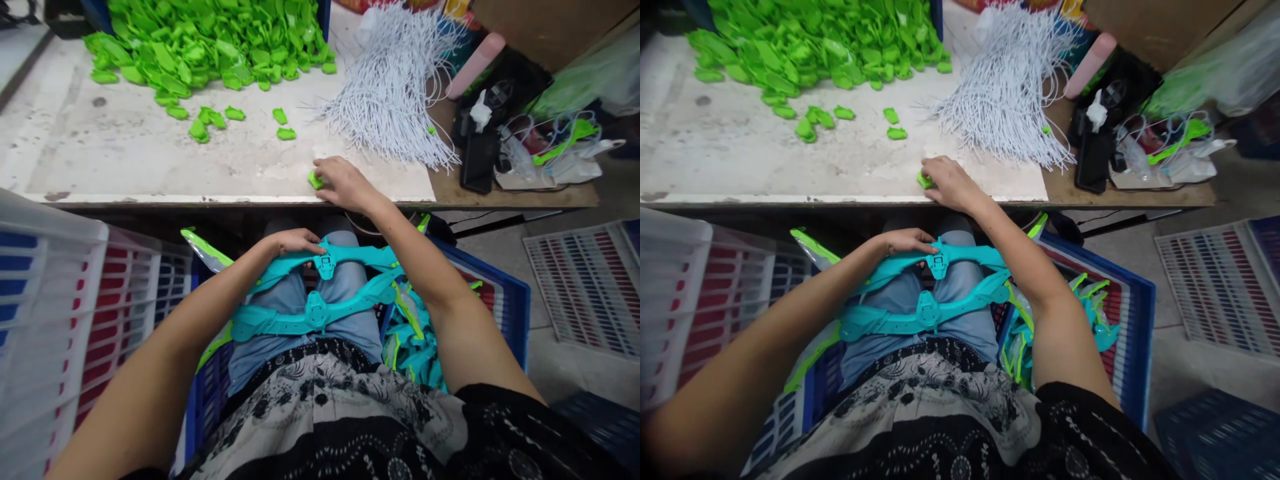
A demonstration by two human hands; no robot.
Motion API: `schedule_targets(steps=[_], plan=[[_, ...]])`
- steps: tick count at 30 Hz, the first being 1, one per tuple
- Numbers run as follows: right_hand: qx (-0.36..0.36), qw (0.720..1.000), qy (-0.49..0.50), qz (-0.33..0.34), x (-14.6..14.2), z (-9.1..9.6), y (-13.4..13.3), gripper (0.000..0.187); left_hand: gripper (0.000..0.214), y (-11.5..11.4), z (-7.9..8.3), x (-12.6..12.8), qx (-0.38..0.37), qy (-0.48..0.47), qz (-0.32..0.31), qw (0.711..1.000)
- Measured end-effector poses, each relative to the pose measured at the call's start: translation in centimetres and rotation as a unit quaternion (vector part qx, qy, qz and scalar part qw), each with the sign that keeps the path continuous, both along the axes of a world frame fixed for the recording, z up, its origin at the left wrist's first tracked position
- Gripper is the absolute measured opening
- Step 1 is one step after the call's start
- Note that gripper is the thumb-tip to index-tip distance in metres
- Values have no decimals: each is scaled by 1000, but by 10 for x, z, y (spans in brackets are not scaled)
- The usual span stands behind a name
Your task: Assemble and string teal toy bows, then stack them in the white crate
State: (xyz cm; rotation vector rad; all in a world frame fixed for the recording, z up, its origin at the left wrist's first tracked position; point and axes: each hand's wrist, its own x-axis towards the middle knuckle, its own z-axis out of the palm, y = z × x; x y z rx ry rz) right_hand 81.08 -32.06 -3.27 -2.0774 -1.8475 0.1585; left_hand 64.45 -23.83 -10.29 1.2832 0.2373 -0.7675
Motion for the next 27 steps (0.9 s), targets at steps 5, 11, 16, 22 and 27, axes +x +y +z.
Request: schedule_targets(steps=[5,11,16,22,27], plan=[[27,999,35,-8,-9,3,-13,20,42,2,-2,0,-5,9,3,1000],[40,996,77,7,-77,-30,-104,27,47,2,-8,0,-4,16,9,1000],[21,995,82,-46,-107,-68,-136,29,48,-1,-8,2,-1,2,12,1000],[41,991,108,-68,-108,-74,-125,26,50,-2,-8,-1,27,-23,20,999],[65,975,166,-136,-112,-71,-122,18,45,-5,-8,-3,64,-48,12,997]])
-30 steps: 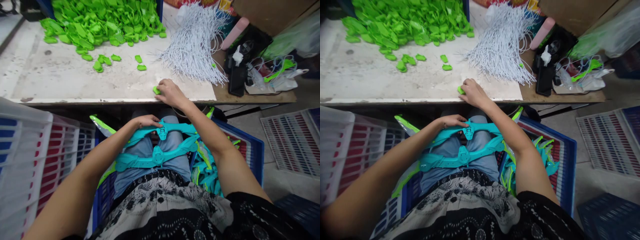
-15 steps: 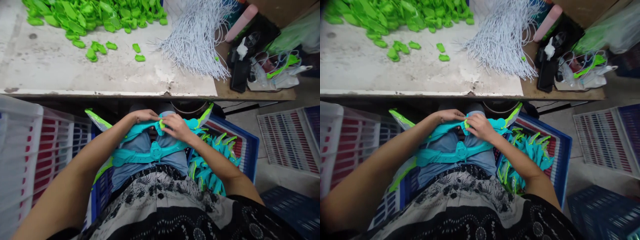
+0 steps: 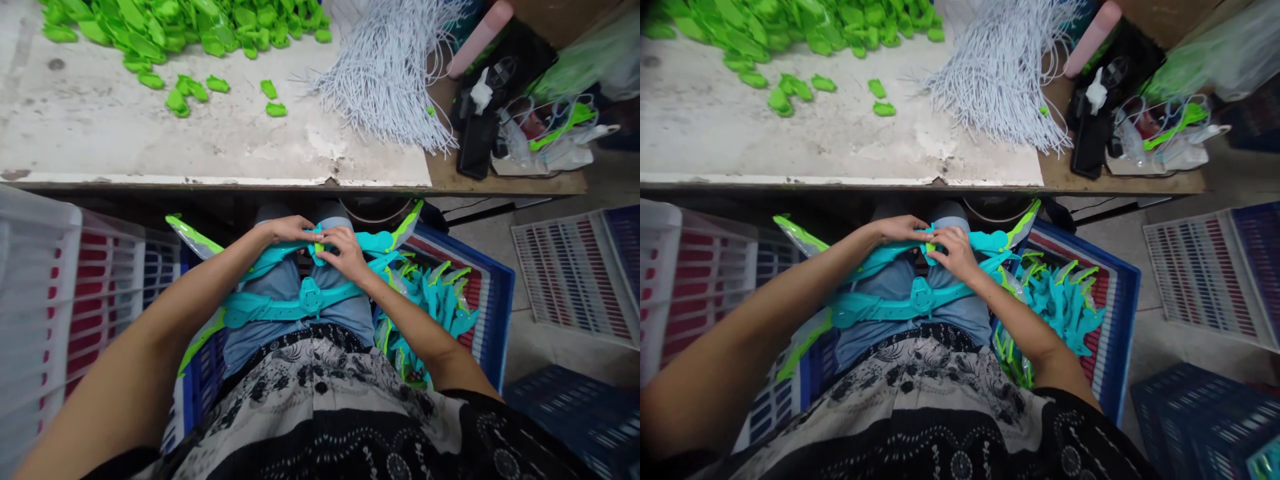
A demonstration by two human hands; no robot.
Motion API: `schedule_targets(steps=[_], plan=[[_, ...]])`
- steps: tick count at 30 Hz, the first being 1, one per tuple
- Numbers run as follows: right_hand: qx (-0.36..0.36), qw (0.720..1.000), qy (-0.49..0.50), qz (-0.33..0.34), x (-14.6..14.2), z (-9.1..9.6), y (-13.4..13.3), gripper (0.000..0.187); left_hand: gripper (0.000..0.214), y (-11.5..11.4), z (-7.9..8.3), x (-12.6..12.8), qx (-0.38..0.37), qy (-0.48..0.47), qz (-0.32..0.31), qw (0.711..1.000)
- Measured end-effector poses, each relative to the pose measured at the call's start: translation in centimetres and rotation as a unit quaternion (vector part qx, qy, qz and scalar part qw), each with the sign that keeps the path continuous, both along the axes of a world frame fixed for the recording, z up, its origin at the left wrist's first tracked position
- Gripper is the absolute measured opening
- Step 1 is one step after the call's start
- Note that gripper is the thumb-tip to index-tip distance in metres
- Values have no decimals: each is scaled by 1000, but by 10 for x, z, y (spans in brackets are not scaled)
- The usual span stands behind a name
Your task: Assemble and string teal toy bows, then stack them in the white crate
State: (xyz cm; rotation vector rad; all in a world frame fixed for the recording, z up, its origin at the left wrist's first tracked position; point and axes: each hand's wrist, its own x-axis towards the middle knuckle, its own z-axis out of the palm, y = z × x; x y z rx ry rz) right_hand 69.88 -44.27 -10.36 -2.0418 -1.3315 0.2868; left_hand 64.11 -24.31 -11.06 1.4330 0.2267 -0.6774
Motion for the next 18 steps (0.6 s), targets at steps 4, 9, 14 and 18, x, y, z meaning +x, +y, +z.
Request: schedule_targets(steps=[4,9,14,18], plan=[[-5,999,35,-38,0,0,1,27,46,-3,1,-1,3,9,13,1000],[16,1000,20,12,8,-4,-5,36,48,-2,0,0,-20,15,4,1000],[14,998,-19,56,14,-5,-8,43,47,0,-6,1,-13,0,-7,1000],[6,997,-10,82,19,-3,-6,45,45,1,-6,2,-2,-1,-17,1000]])
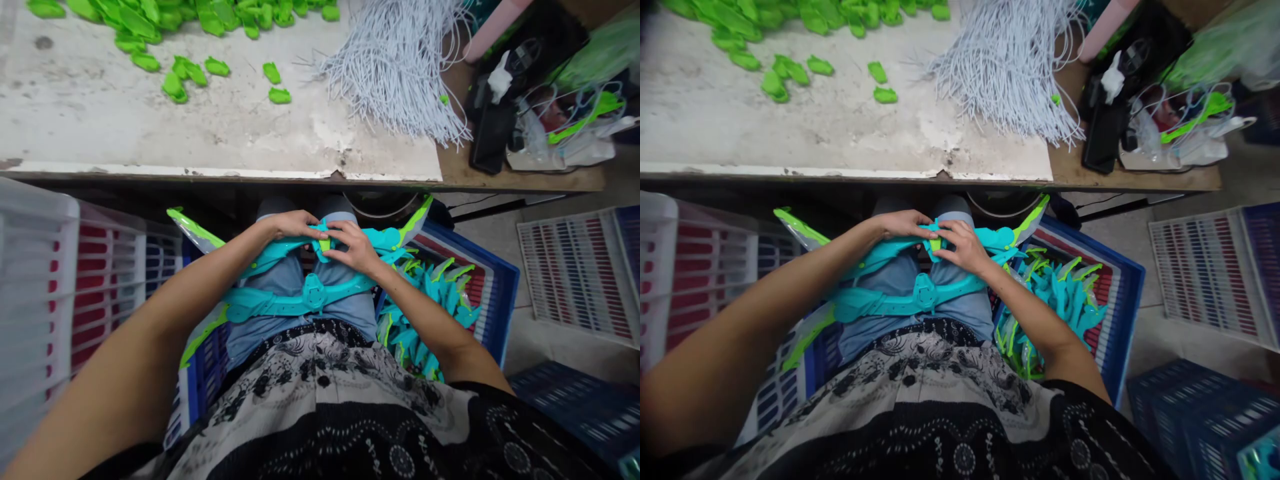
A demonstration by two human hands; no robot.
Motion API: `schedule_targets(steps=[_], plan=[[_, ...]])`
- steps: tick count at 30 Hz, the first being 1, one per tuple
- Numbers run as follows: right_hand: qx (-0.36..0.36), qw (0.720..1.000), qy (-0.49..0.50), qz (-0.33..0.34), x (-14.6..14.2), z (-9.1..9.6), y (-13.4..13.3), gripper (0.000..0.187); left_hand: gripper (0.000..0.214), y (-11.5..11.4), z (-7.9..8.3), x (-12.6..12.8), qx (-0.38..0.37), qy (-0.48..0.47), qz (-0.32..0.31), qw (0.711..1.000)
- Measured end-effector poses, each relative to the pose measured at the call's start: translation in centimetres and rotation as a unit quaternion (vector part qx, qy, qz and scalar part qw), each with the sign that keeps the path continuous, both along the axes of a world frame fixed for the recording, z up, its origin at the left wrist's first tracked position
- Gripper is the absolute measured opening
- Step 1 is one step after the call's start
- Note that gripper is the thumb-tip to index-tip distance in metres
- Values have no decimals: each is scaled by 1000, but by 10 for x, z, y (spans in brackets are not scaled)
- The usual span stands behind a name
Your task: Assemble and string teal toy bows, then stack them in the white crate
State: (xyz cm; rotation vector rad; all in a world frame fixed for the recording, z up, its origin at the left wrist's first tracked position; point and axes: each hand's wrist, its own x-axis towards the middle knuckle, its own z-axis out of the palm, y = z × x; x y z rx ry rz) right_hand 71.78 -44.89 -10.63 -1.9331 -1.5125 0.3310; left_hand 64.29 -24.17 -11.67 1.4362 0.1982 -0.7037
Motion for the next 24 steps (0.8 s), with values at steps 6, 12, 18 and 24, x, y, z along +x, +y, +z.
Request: schedule_targets(steps=[6,12,18,24], plan=[[-56,998,19,-31,-1,3,6,35,42,-1,6,3,87,-31,-19,996],[-133,986,63,-72,-4,7,11,58,40,-7,10,4,96,-21,-23,995],[-195,975,27,-103,-4,8,23,82,51,-8,9,7,222,-104,-45,968],[-197,972,-72,-107,-18,4,18,90,58,-18,25,-4,317,-173,-72,930]])
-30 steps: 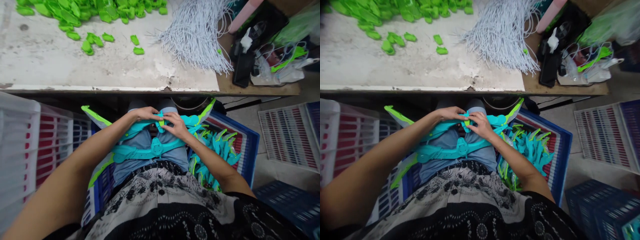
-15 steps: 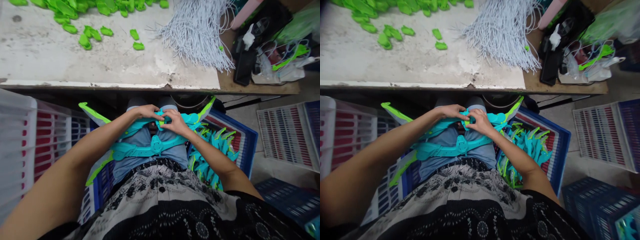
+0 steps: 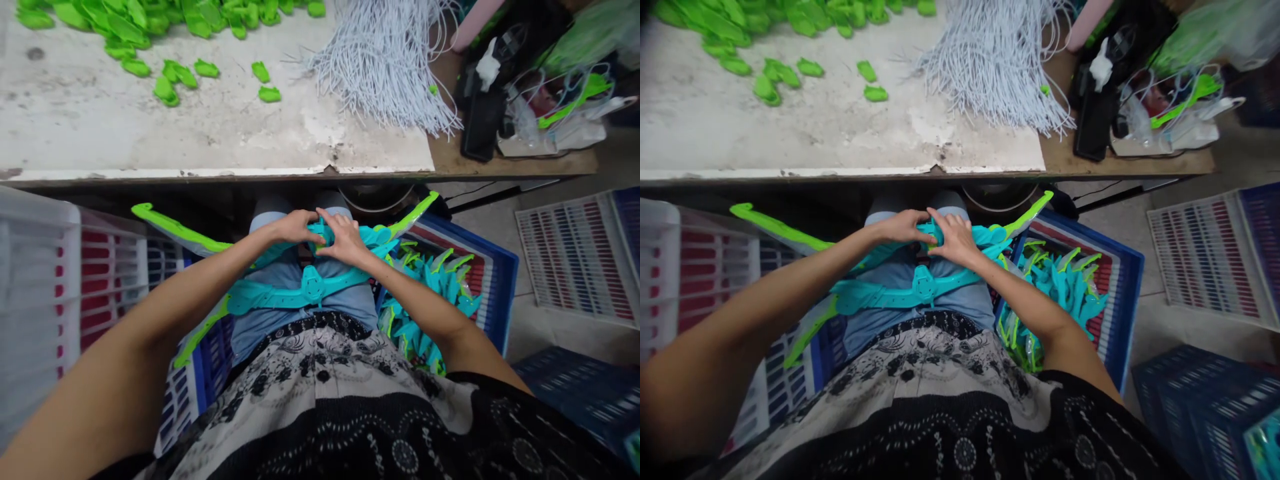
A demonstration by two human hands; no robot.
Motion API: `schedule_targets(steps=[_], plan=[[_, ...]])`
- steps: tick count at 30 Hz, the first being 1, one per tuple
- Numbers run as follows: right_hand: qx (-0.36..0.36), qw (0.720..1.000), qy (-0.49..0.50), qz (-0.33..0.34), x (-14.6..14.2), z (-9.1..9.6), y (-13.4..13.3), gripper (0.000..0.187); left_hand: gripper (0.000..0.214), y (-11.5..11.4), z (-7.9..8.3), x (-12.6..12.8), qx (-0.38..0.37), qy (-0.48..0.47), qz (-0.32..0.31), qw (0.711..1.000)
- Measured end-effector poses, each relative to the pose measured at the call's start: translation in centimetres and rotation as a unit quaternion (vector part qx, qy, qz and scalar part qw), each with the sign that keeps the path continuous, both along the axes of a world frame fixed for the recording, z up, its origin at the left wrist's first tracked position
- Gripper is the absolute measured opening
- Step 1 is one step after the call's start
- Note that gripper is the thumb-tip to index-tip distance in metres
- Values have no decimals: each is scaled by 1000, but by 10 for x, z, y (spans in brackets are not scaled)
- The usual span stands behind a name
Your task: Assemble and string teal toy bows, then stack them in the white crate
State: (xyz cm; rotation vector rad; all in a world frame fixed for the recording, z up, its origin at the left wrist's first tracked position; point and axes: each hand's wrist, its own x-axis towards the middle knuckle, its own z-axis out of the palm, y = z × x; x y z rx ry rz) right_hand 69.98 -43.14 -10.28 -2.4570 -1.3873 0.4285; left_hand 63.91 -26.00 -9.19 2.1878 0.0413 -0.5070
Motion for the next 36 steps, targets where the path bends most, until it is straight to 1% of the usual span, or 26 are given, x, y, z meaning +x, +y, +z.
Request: schedule_targets(steps=[2,3,5,6,8,10,11,13,14,16,17,19,21,23,24,25,26,27,28,29,30,32,34,36], plan=[[9,999,-31,13,-4,0,-7,88,56,-6,11,-9,60,-30,-11,998],[20,999,-44,21,-5,1,-11,84,55,-9,16,-13,95,-51,-18,994],[66,995,-72,28,-4,5,-19,71,51,-13,23,-22,178,-94,-28,979],[97,991,-86,25,-4,7,-23,63,48,-14,24,-26,223,-118,-29,967],[149,983,-108,24,-3,13,-34,47,41,-16,19,-33,302,-168,-20,938],[162,979,-110,49,-3,19,-45,32,42,-17,7,-40,350,-198,-8,915],[157,980,-106,68,-3,22,-50,28,45,-19,-1,-43,358,-204,-3,911],[150,979,-99,91,-2,30,-51,27,53,-22,-13,-50,341,-206,5,917],[153,979,-101,90,2,36,-46,28,54,-24,-16,-54,323,-209,10,923],[168,977,-109,72,16,48,-22,31,53,-31,-16,-65,287,-223,34,931],[178,975,-114,60,27,55,-2,32,50,-36,-13,-72,270,-226,53,934],[192,974,-116,43,54,67,50,35,42,-49,-3,-89,234,-201,107,945],[195,974,-110,42,82,73,111,36,44,-66,4,-108,180,-126,140,965],[185,975,-111,44,104,70,170,35,56,-83,6,-124,119,-31,139,983],[174,977,-112,47,111,68,195,33,63,-89,5,-130,97,6,138,986],[158,980,-113,50,115,65,215,32,67,-95,3,-134,82,33,140,986],[139,982,-113,52,116,64,229,29,69,-98,1,-135,74,50,147,985],[121,985,-112,55,116,64,237,28,70,-99,0,-136,70,58,157,983],[105,987,-107,59,115,66,239,27,69,-99,-1,-134,68,60,166,982],[94,988,-101,64,115,70,236,26,68,-97,-1,-132,65,62,170,981],[87,989,-91,76,117,76,228,26,68,-94,0,-129,62,61,173,981],[58,989,-50,123,125,92,205,23,67,-87,2,-121,62,53,173,982],[-24,983,16,183,139,108,183,18,66,-80,3,-111,62,46,163,984],[-122,965,75,221,153,117,170,20,67,-75,5,-100,58,50,145,987]])
